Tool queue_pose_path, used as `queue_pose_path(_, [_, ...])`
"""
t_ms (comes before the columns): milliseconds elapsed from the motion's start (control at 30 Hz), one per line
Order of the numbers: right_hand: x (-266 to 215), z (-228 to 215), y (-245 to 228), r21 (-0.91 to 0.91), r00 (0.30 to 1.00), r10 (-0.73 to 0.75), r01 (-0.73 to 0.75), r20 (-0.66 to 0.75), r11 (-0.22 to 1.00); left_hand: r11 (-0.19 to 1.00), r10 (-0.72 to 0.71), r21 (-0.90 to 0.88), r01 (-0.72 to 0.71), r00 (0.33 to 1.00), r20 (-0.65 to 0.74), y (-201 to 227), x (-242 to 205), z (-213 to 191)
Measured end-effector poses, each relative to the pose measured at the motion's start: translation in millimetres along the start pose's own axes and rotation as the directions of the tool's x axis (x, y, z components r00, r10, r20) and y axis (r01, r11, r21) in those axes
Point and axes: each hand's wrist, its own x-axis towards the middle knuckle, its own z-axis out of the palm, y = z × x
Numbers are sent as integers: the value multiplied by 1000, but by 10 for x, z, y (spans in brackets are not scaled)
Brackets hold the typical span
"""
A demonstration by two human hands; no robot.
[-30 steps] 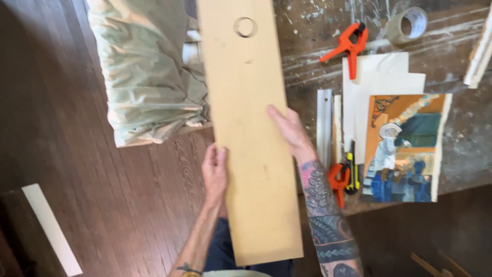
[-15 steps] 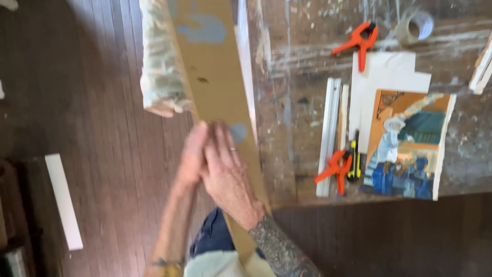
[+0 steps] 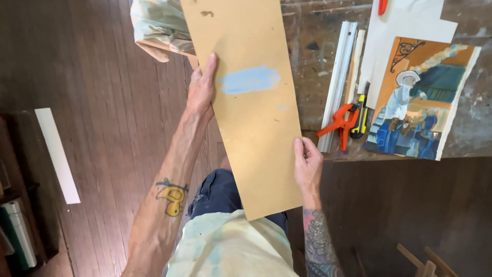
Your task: Trimming the edges of paper prints using a utility knife and a metal straight edge on a workshop bench.
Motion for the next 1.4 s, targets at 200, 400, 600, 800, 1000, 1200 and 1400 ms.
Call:
queue_pose_path(200, [-330,62,-526,-61,987,-70,62,-143,996,978,-207,72,198,967,151,129,-101,235])
queue_pose_path(400, [-360,-37,-347,-46,954,-166,159,-250,986,977,-213,33,212,940,268,131,-181,422])
queue_pose_path(600, [-347,-63,-11,-20,926,-130,131,-354,991,926,-238,345,154,947,214,-10,-220,466])
queue_pose_path(800, [-387,4,264,-26,883,-143,147,-447,989,903,-255,365,228,967,27,-86,-354,641])
queue_pose_path(1000, [-318,265,244,38,850,-115,157,-514,987,921,-103,367,129,991,-91,151,-291,973])
queue_pose_path(1200, [-187,-21,371,31,915,-133,156,-381,987,952,71,301,-52,996,-52,205,-576,1112])
queue_pose_path(1400, [-223,22,382,-60,962,0,-17,-273,998,932,55,363,-1,989,-139,-651,255,816])
